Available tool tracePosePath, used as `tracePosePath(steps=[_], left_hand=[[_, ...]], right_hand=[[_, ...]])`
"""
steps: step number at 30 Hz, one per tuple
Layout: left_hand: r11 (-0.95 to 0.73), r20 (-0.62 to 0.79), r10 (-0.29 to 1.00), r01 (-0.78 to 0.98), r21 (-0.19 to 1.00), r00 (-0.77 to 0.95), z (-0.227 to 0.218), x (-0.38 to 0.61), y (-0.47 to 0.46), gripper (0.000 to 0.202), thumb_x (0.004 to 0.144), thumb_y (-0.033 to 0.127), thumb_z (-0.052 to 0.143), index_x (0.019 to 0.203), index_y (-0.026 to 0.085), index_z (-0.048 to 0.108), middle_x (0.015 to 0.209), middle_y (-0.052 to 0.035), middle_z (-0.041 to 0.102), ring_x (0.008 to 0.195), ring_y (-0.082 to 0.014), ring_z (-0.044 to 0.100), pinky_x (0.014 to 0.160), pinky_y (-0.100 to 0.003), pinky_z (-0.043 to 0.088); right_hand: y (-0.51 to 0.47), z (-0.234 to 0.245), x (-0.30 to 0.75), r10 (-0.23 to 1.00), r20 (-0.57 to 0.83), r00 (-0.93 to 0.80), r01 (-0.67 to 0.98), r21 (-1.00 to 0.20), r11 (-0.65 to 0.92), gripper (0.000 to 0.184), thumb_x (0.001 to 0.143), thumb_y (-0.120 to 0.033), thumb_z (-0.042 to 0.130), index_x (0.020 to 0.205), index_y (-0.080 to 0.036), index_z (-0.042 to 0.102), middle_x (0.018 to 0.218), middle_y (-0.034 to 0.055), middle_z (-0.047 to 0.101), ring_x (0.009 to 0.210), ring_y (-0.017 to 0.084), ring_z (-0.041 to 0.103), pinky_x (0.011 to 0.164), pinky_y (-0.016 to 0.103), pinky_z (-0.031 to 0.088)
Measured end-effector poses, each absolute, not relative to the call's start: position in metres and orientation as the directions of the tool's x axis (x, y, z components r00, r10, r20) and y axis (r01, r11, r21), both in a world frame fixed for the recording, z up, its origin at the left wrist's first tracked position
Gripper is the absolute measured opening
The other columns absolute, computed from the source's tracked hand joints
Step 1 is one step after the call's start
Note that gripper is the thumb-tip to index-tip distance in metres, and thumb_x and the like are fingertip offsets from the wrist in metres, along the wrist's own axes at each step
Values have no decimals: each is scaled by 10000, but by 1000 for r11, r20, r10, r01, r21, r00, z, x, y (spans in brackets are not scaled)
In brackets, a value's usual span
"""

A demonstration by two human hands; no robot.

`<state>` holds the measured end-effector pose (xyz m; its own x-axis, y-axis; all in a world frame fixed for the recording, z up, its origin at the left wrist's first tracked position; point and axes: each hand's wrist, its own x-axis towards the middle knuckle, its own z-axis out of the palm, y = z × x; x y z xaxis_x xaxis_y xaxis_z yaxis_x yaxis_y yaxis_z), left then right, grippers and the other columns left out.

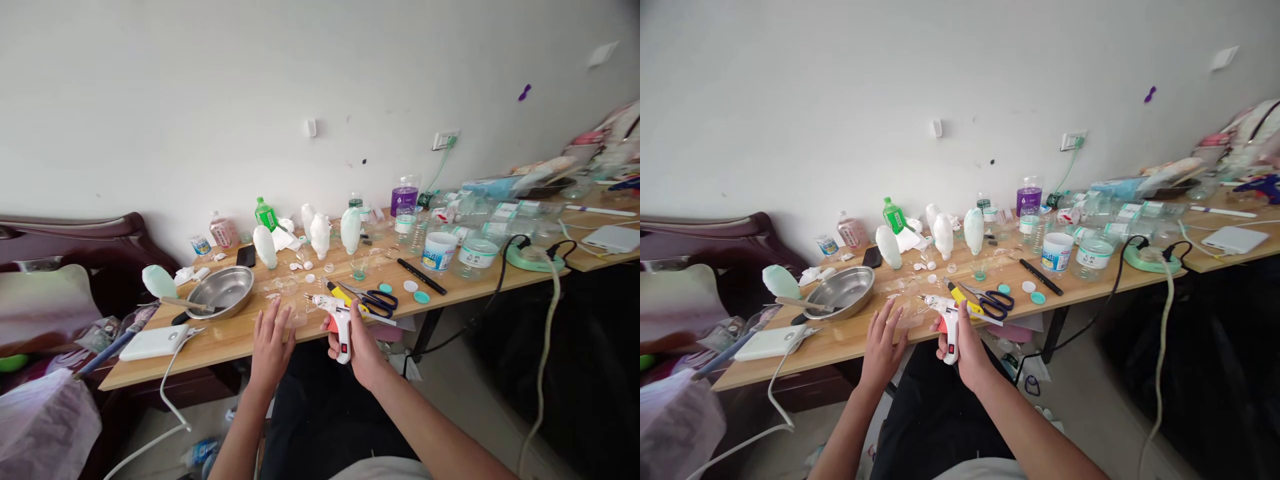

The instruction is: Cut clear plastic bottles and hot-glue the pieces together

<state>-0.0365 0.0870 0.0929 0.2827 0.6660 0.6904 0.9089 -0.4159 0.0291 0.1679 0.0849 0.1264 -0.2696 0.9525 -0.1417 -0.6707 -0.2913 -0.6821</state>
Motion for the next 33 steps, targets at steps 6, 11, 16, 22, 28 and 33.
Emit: tracePosePath(steps=[6,11,16,22,28,33], left_hand=[[-383,615,760,910,158,213,98,-28,99,528,902,276,591,1406,256,436,1431,-163,510,1368,-341,428,1123,-611,267],[-313,643,765,892,327,33,104,-23,94,487,878,301,610,1336,234,459,1215,-138,576,1122,-293,594,1022,-552,414],[-360,550,823,620,697,-140,122,-6,45,510,926,313,552,1407,292,385,1267,-115,496,892,-171,632,831,-370,539],[-67,63,997,97,993,51,150,21,8,194,838,394,668,916,223,621,1378,-105,469,1101,-272,589,706,-310,560],[349,-312,937,-449,822,155,143,44,11,437,836,584,582,699,173,536,673,-21,630,590,-138,606,525,-211,432],[298,-271,955,-376,877,125,145,45,18,376,787,561,672,835,194,603,607,38,598,549,-136,595,510,-217,422]], right_hand=[[83,120,167,957,-137,-256,-673,-685,-278,702,785,-826,432,787,-156,638,748,17,640,408,37,380,395,192,357],[79,122,171,973,-141,-182,-710,-666,-229,617,828,-765,464,841,-170,625,787,10,642,422,38,389,404,188,352],[65,123,170,986,-70,-154,-687,-710,-158,524,861,-709,487,933,-201,596,814,-5,624,462,61,426,436,208,374],[49,117,173,985,79,-153,-372,-928,17,562,946,-675,306,941,-195,597,551,-34,513,498,118,454,501,244,383],[40,105,180,967,203,-154,-179,-968,175,470,946,-636,365,1027,-225,579,662,-21,522,597,167,490,610,306,460],[37,101,187,970,210,-124,-58,-977,204,364,927,-590,463,955,-254,598,834,25,585,798,218,557,816,365,480]])
